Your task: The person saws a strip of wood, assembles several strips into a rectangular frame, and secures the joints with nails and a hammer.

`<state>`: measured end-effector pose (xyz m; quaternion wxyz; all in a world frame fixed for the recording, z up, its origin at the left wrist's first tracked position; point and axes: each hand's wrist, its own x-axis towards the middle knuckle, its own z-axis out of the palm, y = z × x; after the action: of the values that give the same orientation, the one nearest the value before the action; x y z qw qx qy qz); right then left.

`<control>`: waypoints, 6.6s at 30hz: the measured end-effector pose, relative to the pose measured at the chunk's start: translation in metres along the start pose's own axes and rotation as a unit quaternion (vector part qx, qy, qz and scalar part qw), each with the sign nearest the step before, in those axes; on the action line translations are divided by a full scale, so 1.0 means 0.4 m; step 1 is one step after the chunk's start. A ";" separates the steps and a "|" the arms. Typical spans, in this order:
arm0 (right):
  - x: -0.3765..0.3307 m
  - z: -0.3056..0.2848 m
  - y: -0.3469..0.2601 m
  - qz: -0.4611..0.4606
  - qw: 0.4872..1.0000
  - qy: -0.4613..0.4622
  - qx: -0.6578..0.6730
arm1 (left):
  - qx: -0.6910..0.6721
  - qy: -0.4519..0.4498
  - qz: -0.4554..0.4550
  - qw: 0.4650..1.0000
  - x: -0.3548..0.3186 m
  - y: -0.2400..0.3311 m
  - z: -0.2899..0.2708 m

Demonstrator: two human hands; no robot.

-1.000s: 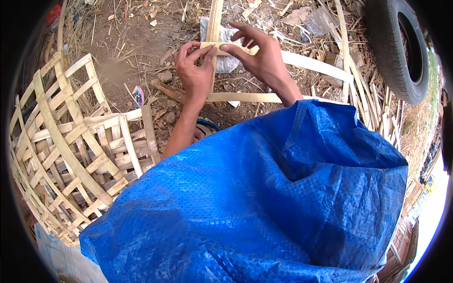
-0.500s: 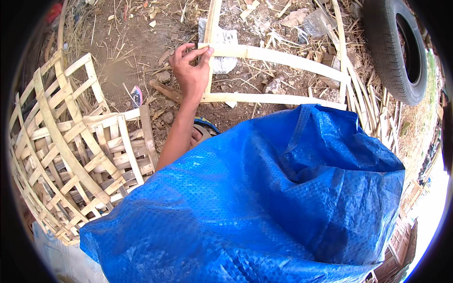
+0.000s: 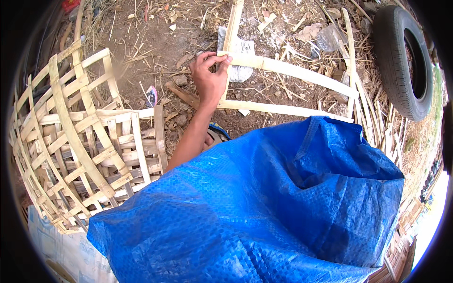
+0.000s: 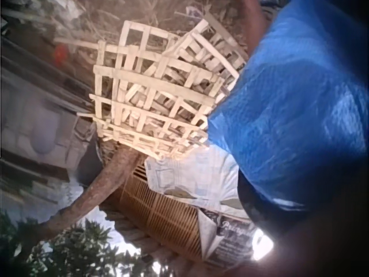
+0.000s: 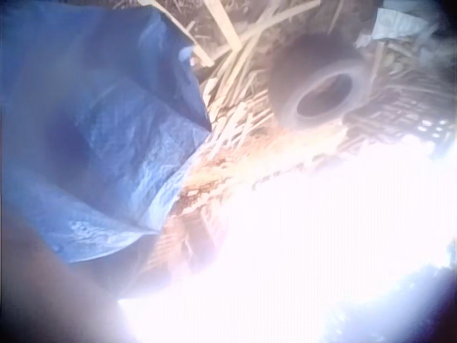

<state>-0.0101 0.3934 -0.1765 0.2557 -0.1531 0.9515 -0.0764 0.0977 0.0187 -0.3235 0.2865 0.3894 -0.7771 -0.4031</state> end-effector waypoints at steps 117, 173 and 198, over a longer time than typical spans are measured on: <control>0.117 0.184 -0.473 -0.189 0.915 0.028 0.356 | -0.033 0.023 0.072 0.997 0.000 -0.014 -0.007; 0.125 0.322 -0.436 -0.173 0.906 0.060 0.381 | 0.050 -0.005 -0.022 0.999 -0.014 0.035 -0.007; 0.141 0.334 -0.421 -0.088 0.852 0.036 0.515 | 0.016 -0.011 0.023 1.000 -0.008 0.025 -0.013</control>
<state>0.0544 0.2072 -0.2796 0.2556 -0.0798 0.7673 -0.5827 0.0996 0.0228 -0.3129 0.2814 0.3713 -0.7953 -0.3880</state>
